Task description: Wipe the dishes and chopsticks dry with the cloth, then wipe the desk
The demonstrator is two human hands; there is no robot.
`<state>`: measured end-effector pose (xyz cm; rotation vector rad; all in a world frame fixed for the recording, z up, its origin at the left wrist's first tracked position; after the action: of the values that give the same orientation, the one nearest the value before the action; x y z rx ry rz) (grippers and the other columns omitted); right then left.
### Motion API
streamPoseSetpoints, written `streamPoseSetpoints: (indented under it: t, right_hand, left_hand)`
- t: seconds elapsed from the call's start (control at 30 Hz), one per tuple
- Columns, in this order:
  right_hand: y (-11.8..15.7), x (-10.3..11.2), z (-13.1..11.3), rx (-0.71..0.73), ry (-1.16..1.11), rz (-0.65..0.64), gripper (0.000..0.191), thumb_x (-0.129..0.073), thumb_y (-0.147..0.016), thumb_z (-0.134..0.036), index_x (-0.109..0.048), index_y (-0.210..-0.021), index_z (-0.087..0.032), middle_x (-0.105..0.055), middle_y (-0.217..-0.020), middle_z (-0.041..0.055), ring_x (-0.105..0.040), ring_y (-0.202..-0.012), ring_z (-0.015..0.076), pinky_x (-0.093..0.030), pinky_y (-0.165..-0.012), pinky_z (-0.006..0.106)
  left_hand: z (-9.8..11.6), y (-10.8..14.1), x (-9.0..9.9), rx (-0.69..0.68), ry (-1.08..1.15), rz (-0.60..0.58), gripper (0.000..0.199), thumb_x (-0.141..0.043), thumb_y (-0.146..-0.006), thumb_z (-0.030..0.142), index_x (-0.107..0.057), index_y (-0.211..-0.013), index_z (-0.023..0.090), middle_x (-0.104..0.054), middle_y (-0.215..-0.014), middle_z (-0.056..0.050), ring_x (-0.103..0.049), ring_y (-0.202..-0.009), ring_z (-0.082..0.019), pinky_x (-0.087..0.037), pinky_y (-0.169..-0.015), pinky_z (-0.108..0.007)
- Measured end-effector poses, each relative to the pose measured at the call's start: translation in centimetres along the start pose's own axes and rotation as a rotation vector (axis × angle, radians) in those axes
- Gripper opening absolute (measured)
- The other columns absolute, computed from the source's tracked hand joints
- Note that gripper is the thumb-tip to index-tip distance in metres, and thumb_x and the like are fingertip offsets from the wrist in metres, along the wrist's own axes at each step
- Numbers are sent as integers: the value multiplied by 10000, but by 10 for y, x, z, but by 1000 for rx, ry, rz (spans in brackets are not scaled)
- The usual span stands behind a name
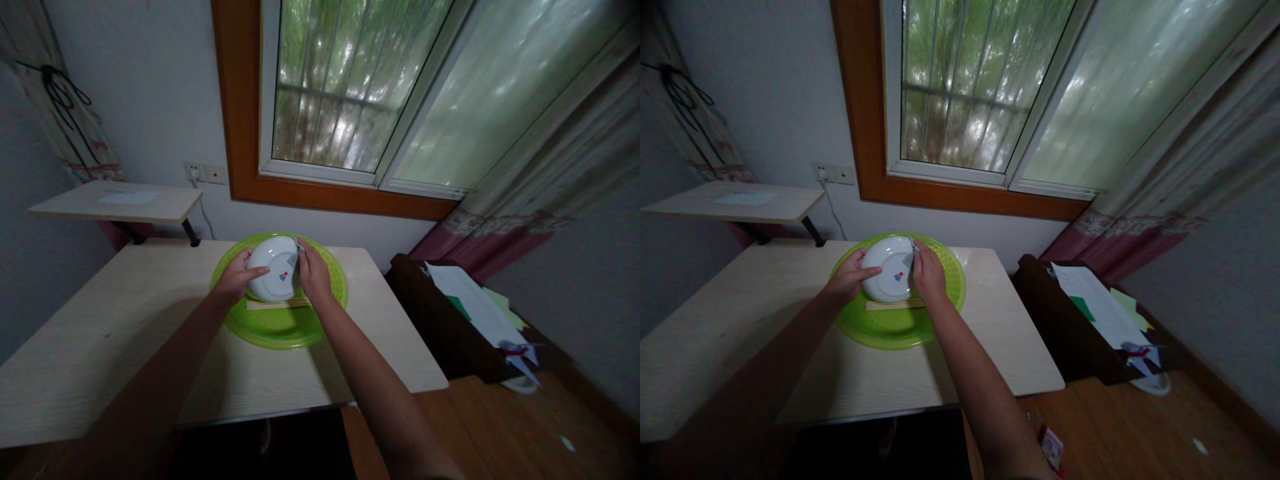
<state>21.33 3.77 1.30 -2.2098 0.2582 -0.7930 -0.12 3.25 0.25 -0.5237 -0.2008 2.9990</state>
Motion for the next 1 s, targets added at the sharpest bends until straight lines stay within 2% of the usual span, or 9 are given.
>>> streamPoseSetpoints:
  t: [0.07, 0.17, 0.3, 0.4, 0.5, 0.57, 0.77, 1.0]
  right_hand:
    - [0, 1, -4, 30, 9, -8, 440, -387, -1113, -337, -636, -1446, -194, -669, -1431, 121, -622, -1333, 242, -487, -1180, 456]
    - [-1, 3, -18, 152, 10, -48, 445, -380, -1103, -274, -611, -1472, -184, -621, -1496, 124, -553, -1423, 238, -430, -1237, 480]
    - [0, 3, -38, 335, 44, -182, 462, -413, -1079, -226, -579, -1510, -204, -562, -1564, 103, -437, -1525, 234, -364, -1283, 517]
    - [2, 1, -49, 447, 72, -276, 466, -440, -1072, -225, -570, -1519, -216, -537, -1588, 87, -380, -1562, 238, -336, -1295, 542]
    - [3, 0, -51, 506, 72, -297, 476, -438, -1069, -212, -558, -1530, -202, -518, -1603, 87, -344, -1580, 236, -340, -1295, 535]
    - [2, 0, -49, 480, 79, -274, 489, -439, -1065, -205, -547, -1542, -203, -505, -1613, 88, -349, -1578, 236, -356, -1291, 526]
    - [-1, 0, -35, 280, 96, -154, 488, -439, -1076, -238, -547, -1550, -195, -522, -1597, 106, -411, -1544, 254, -383, -1284, 515]
    - [1, -2, -23, 161, 93, -85, 466, -420, -1096, -282, -574, -1524, -181, -563, -1555, 133, -493, -1483, 255, -403, -1272, 498]
  left_hand:
    - [-1, 0, 0, 4, -10, -14, 623, -983, -521, 309, -613, -1006, 183, -716, -938, -37, -683, -865, -259, -528, -793, -363]
    - [-5, -1, 0, 12, -32, -44, 605, -985, -522, 312, -614, -982, 182, -705, -932, -41, -670, -842, -251, -519, -766, -351]
    - [-9, -2, -1, 7, -47, -70, 580, -988, -521, 287, -622, -959, 179, -696, -925, -43, -658, -830, -237, -514, -767, -343]
    - [-7, -1, -3, -7, -22, -64, 587, -986, -511, 272, -616, -958, 183, -700, -930, -31, -665, -840, -223, -528, -785, -336]
    - [-1, 0, -5, -17, 6, -40, 592, -979, -521, 282, -612, -975, 186, -713, -928, -21, -675, -828, -209, -542, -789, -334]
    - [2, 1, -5, -28, 29, -6, 607, -977, -525, 294, -614, -998, 185, -724, -940, -30, -682, -820, -212, -549, -791, -346]
    - [6, -1, 0, -30, 67, 109, 667, -976, -520, 329, -605, -1051, 168, -737, -940, -47, -699, -818, -237, -546, -812, -382]
    - [6, -1, 0, -16, 45, 117, 663, -973, -501, 320, -605, -1032, 171, -740, -958, -53, -700, -827, -244, -547, -799, -376]
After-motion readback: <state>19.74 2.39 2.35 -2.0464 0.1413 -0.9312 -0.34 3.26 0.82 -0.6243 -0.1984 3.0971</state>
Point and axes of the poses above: each hand's wrist, its own y-axis away from the middle knuckle, its own x-axis out of the back of the hand, z = x × y, the point moved 3 cm from there along -y, towards the middle knuckle
